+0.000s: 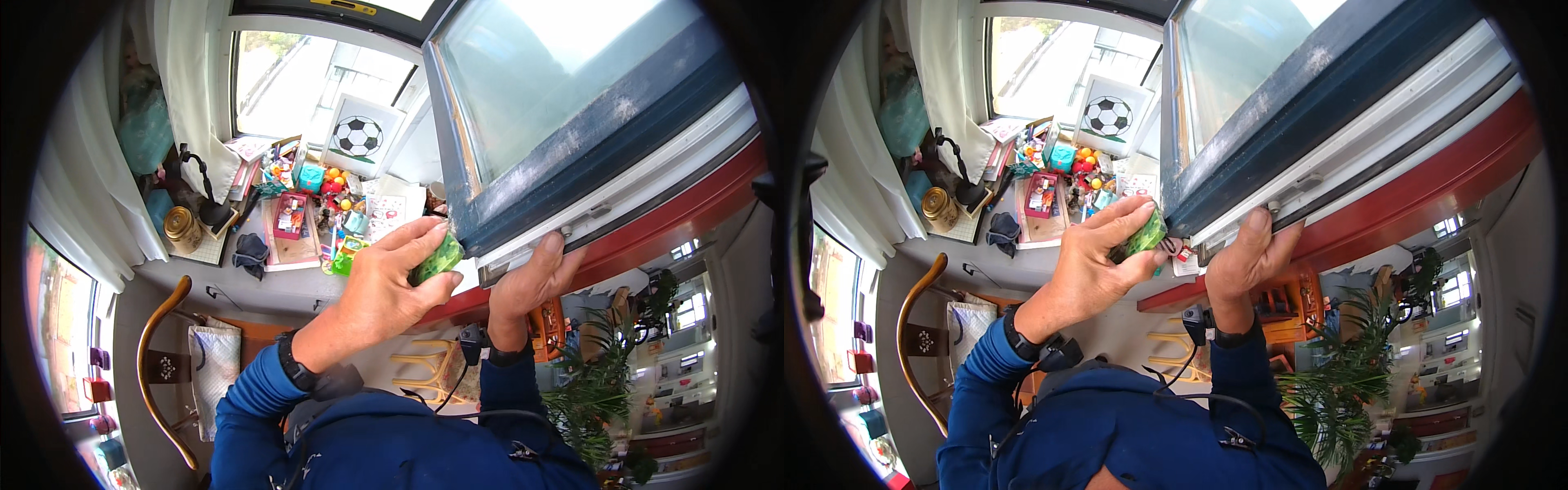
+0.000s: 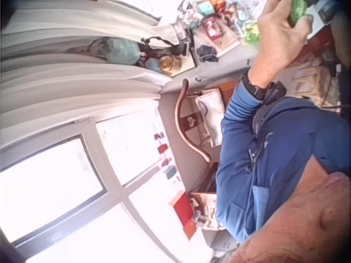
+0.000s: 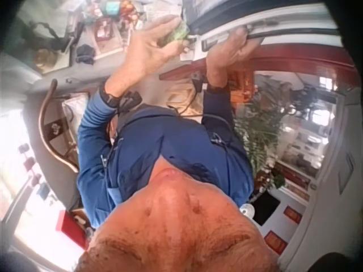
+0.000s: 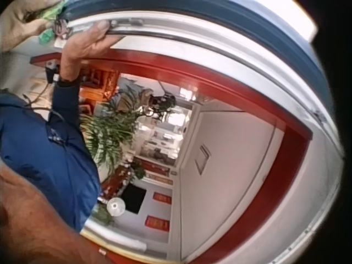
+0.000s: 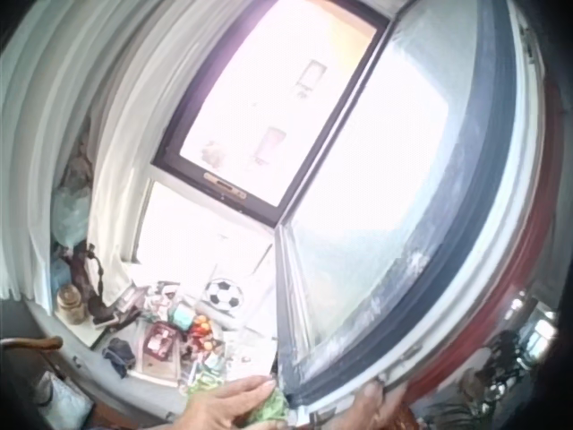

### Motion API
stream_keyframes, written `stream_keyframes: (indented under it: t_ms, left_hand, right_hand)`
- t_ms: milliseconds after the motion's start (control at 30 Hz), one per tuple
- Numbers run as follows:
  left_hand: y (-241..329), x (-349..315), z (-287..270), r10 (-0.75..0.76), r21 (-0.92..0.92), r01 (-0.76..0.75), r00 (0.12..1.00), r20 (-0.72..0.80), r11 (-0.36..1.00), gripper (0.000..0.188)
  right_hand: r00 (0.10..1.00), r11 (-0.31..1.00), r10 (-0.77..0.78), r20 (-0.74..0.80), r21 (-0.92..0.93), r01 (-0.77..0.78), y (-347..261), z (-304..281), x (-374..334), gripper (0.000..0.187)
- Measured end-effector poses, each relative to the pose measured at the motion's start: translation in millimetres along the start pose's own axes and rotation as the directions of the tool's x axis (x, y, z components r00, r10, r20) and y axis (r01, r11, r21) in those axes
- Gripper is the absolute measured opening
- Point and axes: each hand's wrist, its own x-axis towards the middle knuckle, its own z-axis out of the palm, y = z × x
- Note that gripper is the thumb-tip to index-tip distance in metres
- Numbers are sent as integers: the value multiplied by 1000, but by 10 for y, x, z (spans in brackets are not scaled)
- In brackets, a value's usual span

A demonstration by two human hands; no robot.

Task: The person wipes the window frame with a dark cloth, then walks through the room to pick up a green sponge and returns to scrub the frame. After scrubbing, they wipe the frame again with the cloth.

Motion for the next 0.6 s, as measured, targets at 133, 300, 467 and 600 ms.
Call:
stream_keyframes:
  t_ms: [133,300,467,600]
  left_hand:
    - [-24,0,17,118,37,-114,982,-147,993,56]
    - [15,1,47,82,47,-78,993,-90,996,59]
    - [126,41,56,-32,-13,30,994,-109,999,62]
    - [185,43,83,-57,0,58,993,-106,998,62]
  right_hand:
    - [1000,1000,3,21,4,-3,-13,9,1,58]
    - [999,999,30,17,26,-30,-16,10,4,57]
    - [1000,1000,-3,18,9,3,-5,8,11,56]
    - [998,997,17,58,74,-21,-14,0,11,58]
